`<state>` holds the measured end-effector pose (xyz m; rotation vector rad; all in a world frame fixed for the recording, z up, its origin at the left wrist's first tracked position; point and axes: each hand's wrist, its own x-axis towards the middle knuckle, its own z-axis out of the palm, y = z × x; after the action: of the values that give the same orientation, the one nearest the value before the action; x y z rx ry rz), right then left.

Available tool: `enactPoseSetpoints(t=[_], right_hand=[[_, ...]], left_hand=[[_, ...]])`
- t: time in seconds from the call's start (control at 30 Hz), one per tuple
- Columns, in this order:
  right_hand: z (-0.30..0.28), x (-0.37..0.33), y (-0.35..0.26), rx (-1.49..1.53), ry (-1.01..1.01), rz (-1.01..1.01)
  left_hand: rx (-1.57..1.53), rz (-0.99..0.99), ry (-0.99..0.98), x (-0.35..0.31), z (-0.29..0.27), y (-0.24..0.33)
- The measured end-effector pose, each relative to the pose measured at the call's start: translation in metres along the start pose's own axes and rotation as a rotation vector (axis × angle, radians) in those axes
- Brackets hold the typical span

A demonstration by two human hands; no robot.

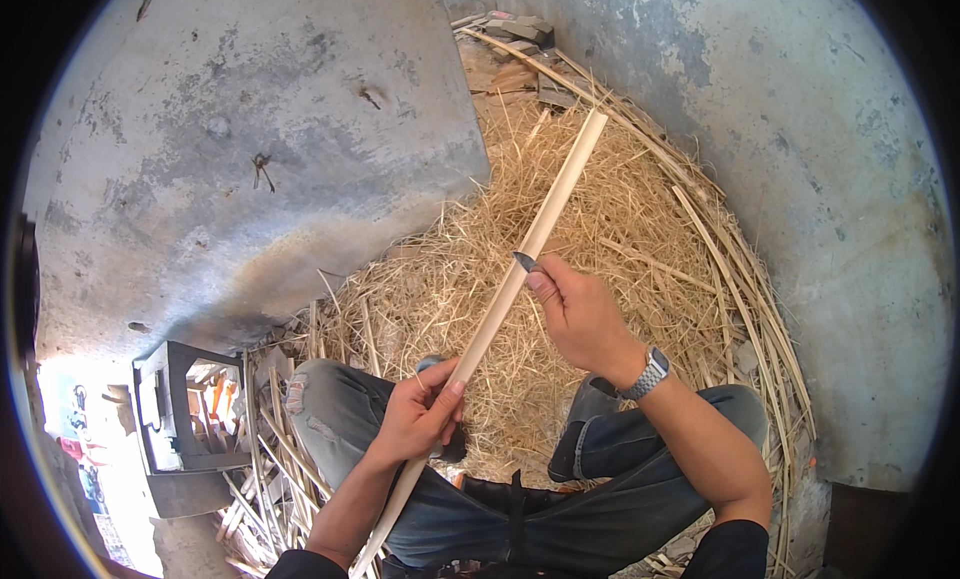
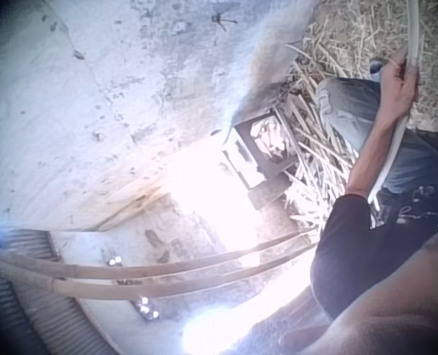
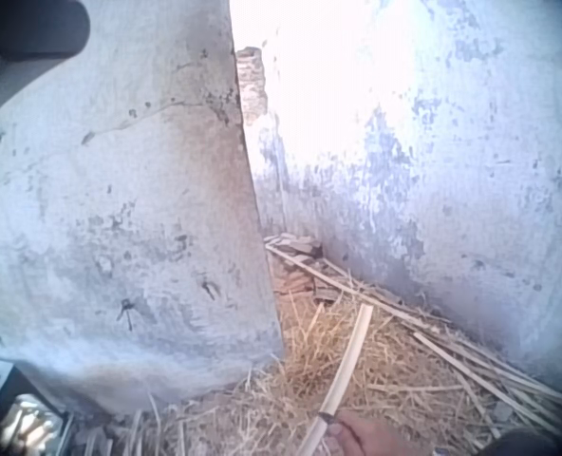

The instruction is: The person whittles and scrapes a strip of bamboo using a small knife.

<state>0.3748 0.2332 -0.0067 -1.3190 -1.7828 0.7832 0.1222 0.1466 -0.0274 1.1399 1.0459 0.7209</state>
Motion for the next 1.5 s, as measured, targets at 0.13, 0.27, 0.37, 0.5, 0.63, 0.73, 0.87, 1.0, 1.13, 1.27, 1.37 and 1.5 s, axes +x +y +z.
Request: enactPoseSetpoints(t=[0.13,0.27,0.37,0.5,0.63,0.73,0.87,1.0,1.13,1.27,1.37,1.5], right_hand=[[-0.006,0.002,0.002,-0.05,-0.003,0.015],[-0.013,0.003,-0.001,-0.172,-0.009,0.04],[-0.013,0.003,-0.003,-0.21,0.034,0.049],[-0.013,0.004,0.001,-0.295,0.101,0.023],[-0.004,-0.002,0.001,-0.375,0.071,0.028],[0.011,-0.008,-0.003,-0.407,0.087,-0.067],[0.018,-0.01,0.002,-0.347,0.032,-0.051],[0.021,-0.018,0.002,-0.335,-0.025,-0.091],[0.032,-0.027,-0.007,-0.312,-0.053,-0.051],[0.037,-0.031,-0.007,-0.292,-0.102,-0.079],[0.054,-0.055,-0.021,-0.277,-0.194,-0.126],[0.062,-0.065,-0.032,-0.284,-0.333,-0.126]], left_hand=[[0.023,-0.009,0.001,0.0,-0.001,0.0],[0.064,-0.022,0.013,0.0,0.0,-0.001],[0.054,-0.021,0.013,0.0,0.001,0.001],[0.054,-0.024,0.02,-0.001,0.001,0.001],[0.1,0.018,0.056,-0.001,0.002,-0.005],[0.099,0.038,0.097,-0.002,0.003,-0.009],[0.094,0.044,0.134,-0.004,0.0,-0.014],[0.139,0.069,0.134,-0.003,-0.001,-0.018],[0.156,0.088,0.144,-0.002,-0.003,-0.019],[0.113,0.133,0.155,-0.002,0.001,-0.016],[0.167,0.165,0.164,0.006,0.0,-0.018],[0.053,0.171,0.169,0.009,-0.002,-0.017]])
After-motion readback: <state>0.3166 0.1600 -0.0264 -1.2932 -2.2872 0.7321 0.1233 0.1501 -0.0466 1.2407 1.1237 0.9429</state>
